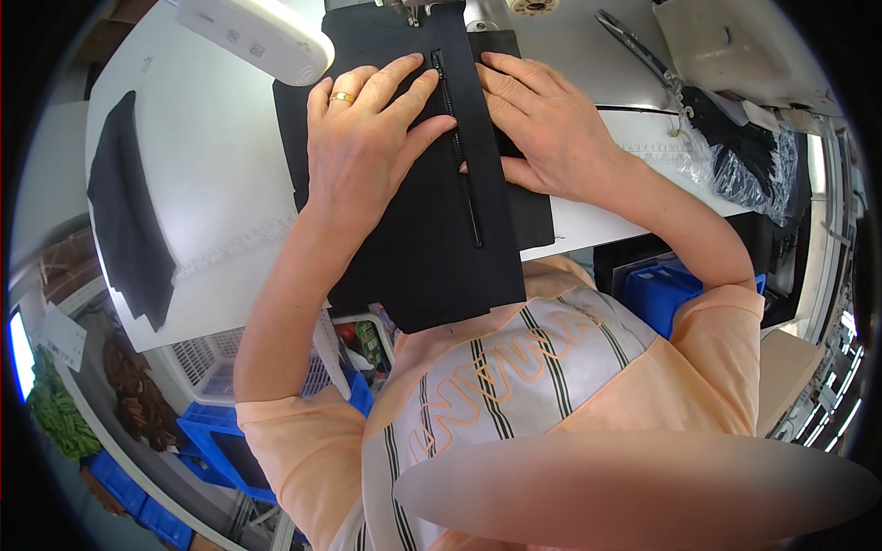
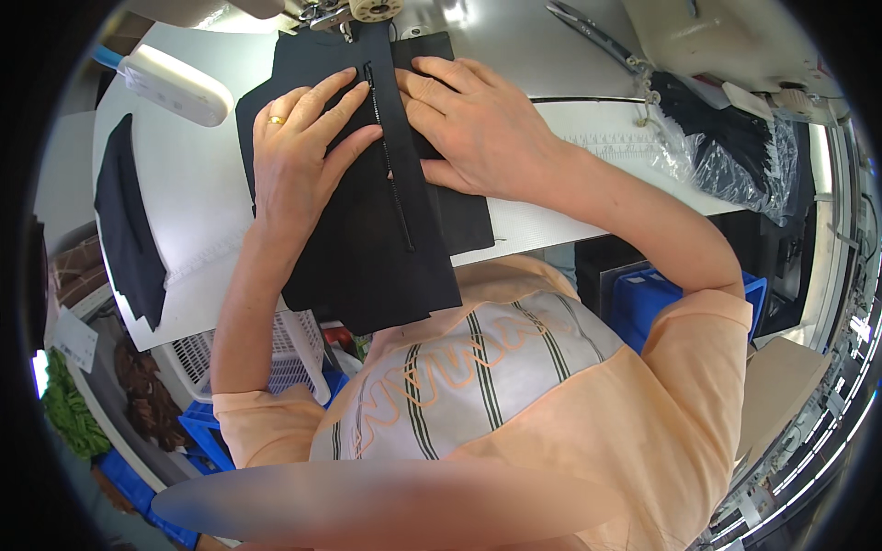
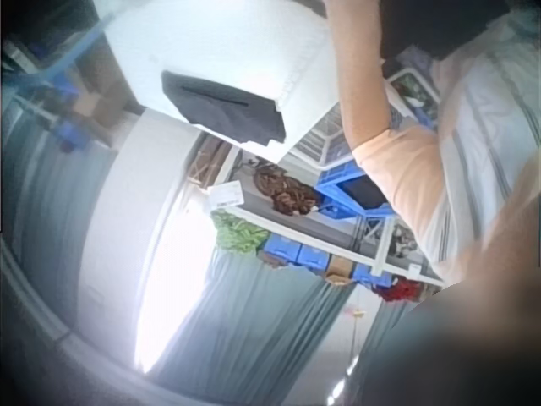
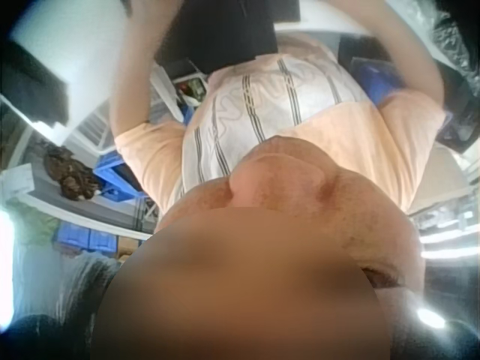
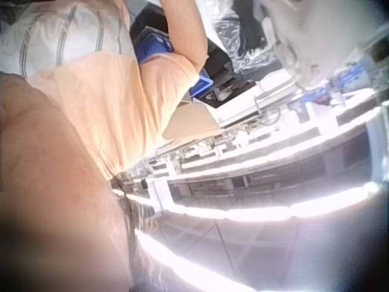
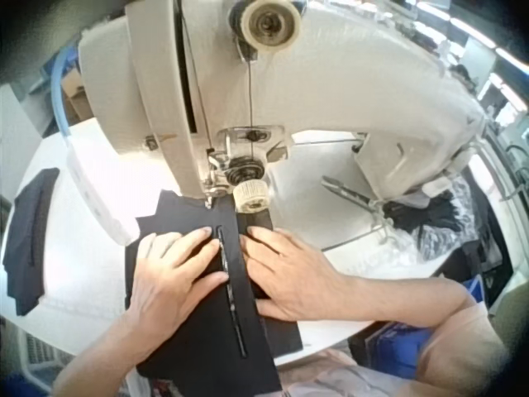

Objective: Sewing a zipper onto a black fabric piece using an industrial sewing machine.

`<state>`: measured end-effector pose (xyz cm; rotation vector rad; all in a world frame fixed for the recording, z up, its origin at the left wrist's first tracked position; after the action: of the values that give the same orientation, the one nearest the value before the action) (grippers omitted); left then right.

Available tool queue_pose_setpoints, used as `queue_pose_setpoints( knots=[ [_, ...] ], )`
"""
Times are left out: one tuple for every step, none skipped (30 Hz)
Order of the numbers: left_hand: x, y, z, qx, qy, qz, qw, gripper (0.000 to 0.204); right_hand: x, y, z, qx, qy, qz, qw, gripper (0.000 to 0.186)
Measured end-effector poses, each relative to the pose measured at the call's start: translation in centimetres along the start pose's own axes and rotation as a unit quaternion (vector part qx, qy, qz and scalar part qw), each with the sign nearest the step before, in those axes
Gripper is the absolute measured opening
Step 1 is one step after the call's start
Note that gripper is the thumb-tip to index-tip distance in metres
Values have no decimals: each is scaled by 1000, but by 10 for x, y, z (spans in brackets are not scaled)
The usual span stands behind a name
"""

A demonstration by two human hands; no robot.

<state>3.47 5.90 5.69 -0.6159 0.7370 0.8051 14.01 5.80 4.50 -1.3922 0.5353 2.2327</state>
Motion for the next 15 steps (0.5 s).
queue_pose_setpoints(
  knots=[
    [2,1,1,1,7,7,1000,34,0,-1,1,5,-2,6,1000,52],
    [2,0,2,7,3,18,1000,35,-1,-3,2,7,-9,9,1000,53],
    [1,1,3,9,-7,20,1000,35,-1,-5,3,8,-16,11,1000,53],
    [3,2,4,12,-1,31,999,35,0,-6,4,6,-16,12,1000,53],
    [3,2,5,15,-7,37,999,35,0,-8,5,2,-20,12,1000,54],
    [3,4,7,12,-15,35,999,36,0,-10,6,-2,-24,13,1000,54],
    [4,4,8,18,-13,43,999,36,1,-12,7,-3,-24,12,1000,54],
    [6,6,9,11,-10,43,999,36,1,-14,8,-7,-27,11,1000,55],
    [6,9,10,5,-8,43,999,36,1,-14,9,-12,-30,10,999,55],
    [6,10,11,4,-9,44,999,36,1,-15,10,-14,-30,9,999,55],
    [6,10,12,8,-11,38,999,36,3,-16,11,-16,-25,1,1000,55],
    [5,11,12,4,-19,19,1000,36,3,-15,12,-24,-23,-12,999,55],
    [6,11,13,9,-15,32,999,36,4,-16,14,-20,-19,-7,1000,55],
    [5,11,14,9,-19,30,999,36,3,-16,15,-22,-24,-8,999,54],
    [4,12,15,8,-23,27,999,36,2,-16,17,-28,-27,-19,999,54]
  ],
)
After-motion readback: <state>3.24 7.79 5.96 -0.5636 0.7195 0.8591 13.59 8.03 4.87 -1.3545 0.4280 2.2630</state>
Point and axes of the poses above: each hand's wrist, its own z-axis towards the middle knuckle, its own x-axis out of the palm, y = z × x, the point moved 10 cm from there along z, towards the middle knuckle, and after that the axes turned 5 degrees about -y, right-handed, at the moved point
